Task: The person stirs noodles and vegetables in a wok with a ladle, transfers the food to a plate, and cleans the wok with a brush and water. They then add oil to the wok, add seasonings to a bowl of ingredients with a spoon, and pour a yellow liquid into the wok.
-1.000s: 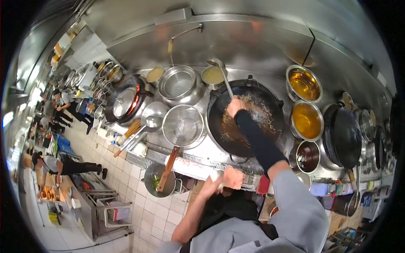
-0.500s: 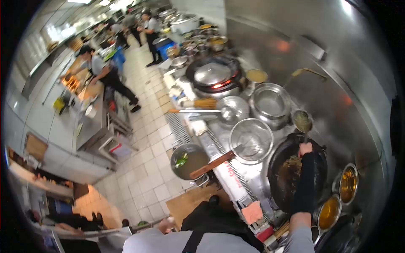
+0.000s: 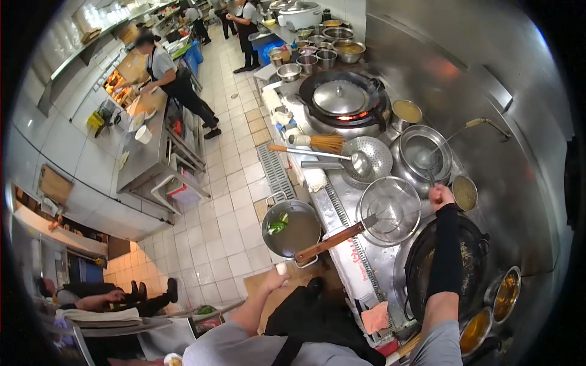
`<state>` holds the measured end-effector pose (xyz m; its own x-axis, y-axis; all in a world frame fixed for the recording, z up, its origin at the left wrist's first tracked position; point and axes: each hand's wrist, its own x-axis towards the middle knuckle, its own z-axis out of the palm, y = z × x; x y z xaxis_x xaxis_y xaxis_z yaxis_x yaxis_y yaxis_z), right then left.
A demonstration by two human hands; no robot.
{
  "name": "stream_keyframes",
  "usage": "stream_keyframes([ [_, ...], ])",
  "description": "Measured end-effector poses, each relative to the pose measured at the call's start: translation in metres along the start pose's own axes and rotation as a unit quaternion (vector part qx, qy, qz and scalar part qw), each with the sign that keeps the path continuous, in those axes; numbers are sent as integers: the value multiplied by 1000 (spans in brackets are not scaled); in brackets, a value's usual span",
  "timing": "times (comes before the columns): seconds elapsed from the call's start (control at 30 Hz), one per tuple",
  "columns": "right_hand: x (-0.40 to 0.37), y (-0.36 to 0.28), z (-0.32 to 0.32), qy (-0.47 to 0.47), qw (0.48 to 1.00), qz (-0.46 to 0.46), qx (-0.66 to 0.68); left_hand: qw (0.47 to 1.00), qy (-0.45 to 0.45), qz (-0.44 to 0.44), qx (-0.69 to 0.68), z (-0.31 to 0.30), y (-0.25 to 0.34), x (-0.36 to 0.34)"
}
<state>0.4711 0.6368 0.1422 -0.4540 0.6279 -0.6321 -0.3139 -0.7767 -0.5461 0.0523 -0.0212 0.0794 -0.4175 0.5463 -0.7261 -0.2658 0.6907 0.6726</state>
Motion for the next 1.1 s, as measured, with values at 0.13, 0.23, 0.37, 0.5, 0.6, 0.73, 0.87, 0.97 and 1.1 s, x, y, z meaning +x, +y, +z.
stream_keyframes([
  [0.13, -75, 22, 62, -111, 913, 30, 391, 999, 2, -39, -11, -14, -50, 9],
  [0.23, -136, 50, 73, -146, 897, -27, 417, 977, 39, -47, 206, -43, -171, 31],
  [0.37, -245, 65, 81, -231, 881, -37, 411, 938, -62, -249, 232, -50, -125, -40],
  [0.5, -369, 75, 92, -161, 930, -107, 312, 939, -81, -273, 195, -69, -142, -49],
  [0.6, -440, 87, 94, -96, 934, -122, 321, 953, -56, -267, 131, -67, -142, -29],
  [0.73, -493, 95, 76, 0, 933, -85, 348, 969, -68, -131, 198, -61, -132, 25],
  [0.87, -508, 115, 15, 8, 920, -105, 378, 988, -41, -90, 115, -34, -66, 36],
  [0.97, -521, 145, -31, -9, 906, -134, 402, 990, -55, -63, 114, -14, -20, 15],
  [1.1, -554, 188, -62, 117, 945, -201, 230, 978, -98, -44, 180, 6, -5, -19],
])
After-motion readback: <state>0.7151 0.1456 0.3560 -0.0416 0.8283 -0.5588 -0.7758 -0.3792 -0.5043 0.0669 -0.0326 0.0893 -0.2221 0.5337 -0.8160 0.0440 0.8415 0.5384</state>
